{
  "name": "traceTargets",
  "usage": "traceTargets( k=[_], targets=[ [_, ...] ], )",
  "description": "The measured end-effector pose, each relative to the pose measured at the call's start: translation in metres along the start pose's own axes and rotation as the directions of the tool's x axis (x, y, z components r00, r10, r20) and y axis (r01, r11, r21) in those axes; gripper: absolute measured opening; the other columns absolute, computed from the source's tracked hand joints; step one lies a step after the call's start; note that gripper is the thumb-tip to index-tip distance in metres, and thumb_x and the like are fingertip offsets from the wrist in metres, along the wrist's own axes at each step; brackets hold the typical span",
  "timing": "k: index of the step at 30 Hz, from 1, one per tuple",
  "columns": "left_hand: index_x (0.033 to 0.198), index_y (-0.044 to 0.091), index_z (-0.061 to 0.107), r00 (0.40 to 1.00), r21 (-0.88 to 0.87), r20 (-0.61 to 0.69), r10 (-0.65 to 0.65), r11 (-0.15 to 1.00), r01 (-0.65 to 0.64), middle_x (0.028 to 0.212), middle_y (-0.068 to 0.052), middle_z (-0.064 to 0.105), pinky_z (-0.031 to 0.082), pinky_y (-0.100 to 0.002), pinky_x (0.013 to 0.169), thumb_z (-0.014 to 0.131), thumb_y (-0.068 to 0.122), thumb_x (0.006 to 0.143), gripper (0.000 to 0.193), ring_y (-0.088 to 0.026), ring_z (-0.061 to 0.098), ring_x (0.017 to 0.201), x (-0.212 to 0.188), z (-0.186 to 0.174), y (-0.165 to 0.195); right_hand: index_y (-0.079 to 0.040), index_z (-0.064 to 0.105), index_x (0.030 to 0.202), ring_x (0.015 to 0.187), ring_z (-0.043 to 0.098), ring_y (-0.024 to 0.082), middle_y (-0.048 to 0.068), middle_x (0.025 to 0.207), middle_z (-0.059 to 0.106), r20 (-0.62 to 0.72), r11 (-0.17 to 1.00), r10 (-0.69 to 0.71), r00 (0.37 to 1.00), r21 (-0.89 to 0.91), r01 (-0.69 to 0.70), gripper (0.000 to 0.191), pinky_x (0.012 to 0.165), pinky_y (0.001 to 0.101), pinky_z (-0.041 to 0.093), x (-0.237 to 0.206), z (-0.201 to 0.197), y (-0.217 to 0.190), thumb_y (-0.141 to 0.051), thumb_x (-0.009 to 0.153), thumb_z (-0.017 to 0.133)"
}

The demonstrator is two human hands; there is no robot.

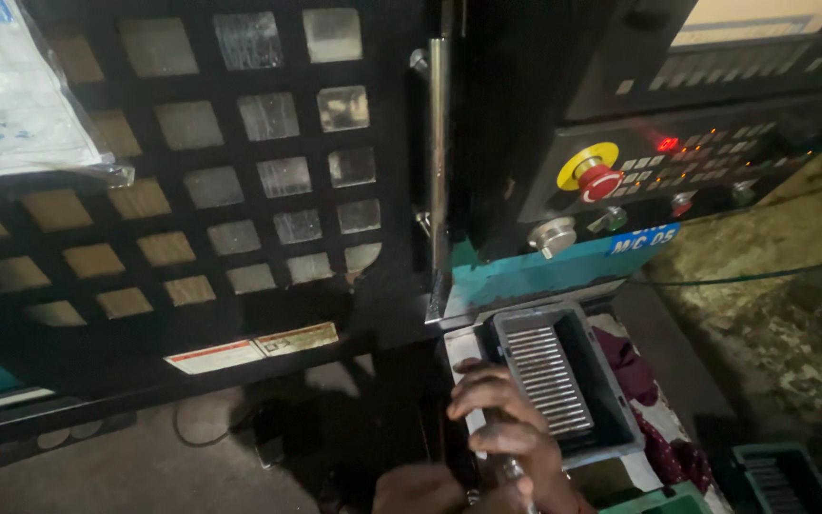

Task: The person opens the CNC machine door, retrieves a metal rod from a tray, inserts it into the machine's chuck, closes the door, and repeats the cycle. The person also wipes the rods with a cloth before placing them back in the tray.

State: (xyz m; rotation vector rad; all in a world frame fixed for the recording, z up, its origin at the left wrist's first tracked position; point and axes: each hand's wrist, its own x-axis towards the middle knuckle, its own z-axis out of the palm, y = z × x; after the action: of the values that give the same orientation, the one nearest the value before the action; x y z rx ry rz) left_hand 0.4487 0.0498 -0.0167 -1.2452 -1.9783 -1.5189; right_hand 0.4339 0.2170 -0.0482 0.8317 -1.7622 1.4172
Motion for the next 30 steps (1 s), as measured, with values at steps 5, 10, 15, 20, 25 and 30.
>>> traceTargets(
  k=[5,10,15,20,25,30],
  targets=[
    [0.118,0.009,0.072,0.991,-0.166,0.036,-0.129,0.977,0.133,0.068,-0.001,0.066,0.055,-0.026,0.048,0.063,0.018,0.106,0.018,-0.009,0.069,0.056,-0.010,0.009,-0.015,-0.016,0.058,0.114,0.100,0.074,0.030,0.014,0.108,0.073,0.059,1.000,-0.003,0.998,0.000,0.003,0.043,0.102,0.0631,0.060,0.006,0.000,-0.016,-0.055,0.111,0.043],
    [0.119,0.006,0.072,0.985,-0.254,0.048,-0.167,0.951,0.174,0.072,-0.003,0.068,0.056,-0.026,0.049,0.060,0.015,0.106,0.020,-0.010,0.070,0.059,-0.004,0.016,-0.023,-0.016,0.059,0.103,0.091,0.070,0.027,0.013,0.101,0.071,-0.072,1.000,-0.002,0.997,0.028,0.004,0.026,0.093,0.0596,0.061,0.006,0.005,-0.018,-0.040,0.108,0.054],
    [0.120,0.002,0.073,0.988,-0.348,0.005,-0.153,0.926,0.145,0.076,-0.005,0.071,0.057,-0.026,0.050,0.057,0.011,0.106,0.023,-0.011,0.071,0.062,0.016,0.016,-0.031,-0.004,0.058,0.111,0.100,0.070,0.029,0.020,0.119,0.065,-0.065,0.994,0.105,0.992,0.015,-0.105,0.025,0.085,0.0463,0.060,0.004,-0.009,0.013,-0.028,0.105,0.059],
    [0.120,0.004,0.073,0.998,-0.322,-0.068,-0.006,0.947,-0.016,0.079,-0.006,0.072,0.055,-0.026,0.050,0.055,0.006,0.108,0.022,-0.009,0.069,0.061,0.057,0.009,-0.052,-0.001,0.062,0.115,0.108,0.068,0.032,0.019,0.115,0.067,-0.031,0.991,0.122,0.992,0.054,-0.120,0.017,0.092,0.0455,0.061,0.005,-0.013,0.057,-0.008,0.100,0.062],
    [0.119,0.004,0.073,0.995,-0.348,-0.098,0.008,0.936,-0.042,0.092,-0.012,0.079,0.054,-0.025,0.048,0.061,0.003,0.102,0.021,-0.009,0.069,0.059,0.088,0.013,-0.069,-0.002,0.061,0.115,0.112,0.066,0.030,0.019,0.121,0.066,-0.049,0.989,0.151,0.987,0.010,-0.151,0.016,0.097,0.0421,0.055,0.021,-0.026,0.070,-0.002,0.099,0.062],
    [0.118,0.006,0.074,0.999,-0.288,-0.046,0.010,0.957,-0.023,0.093,-0.012,0.079,0.051,-0.027,0.049,0.066,0.004,0.098,0.021,-0.013,0.071,0.061,0.101,0.018,-0.085,-0.002,0.059,0.119,0.115,0.066,0.029,0.016,0.121,0.066,-0.072,0.986,0.159,0.985,0.069,-0.154,0.018,0.102,0.0436,0.055,0.044,-0.029,0.075,-0.008,0.102,0.061]
  ],
)
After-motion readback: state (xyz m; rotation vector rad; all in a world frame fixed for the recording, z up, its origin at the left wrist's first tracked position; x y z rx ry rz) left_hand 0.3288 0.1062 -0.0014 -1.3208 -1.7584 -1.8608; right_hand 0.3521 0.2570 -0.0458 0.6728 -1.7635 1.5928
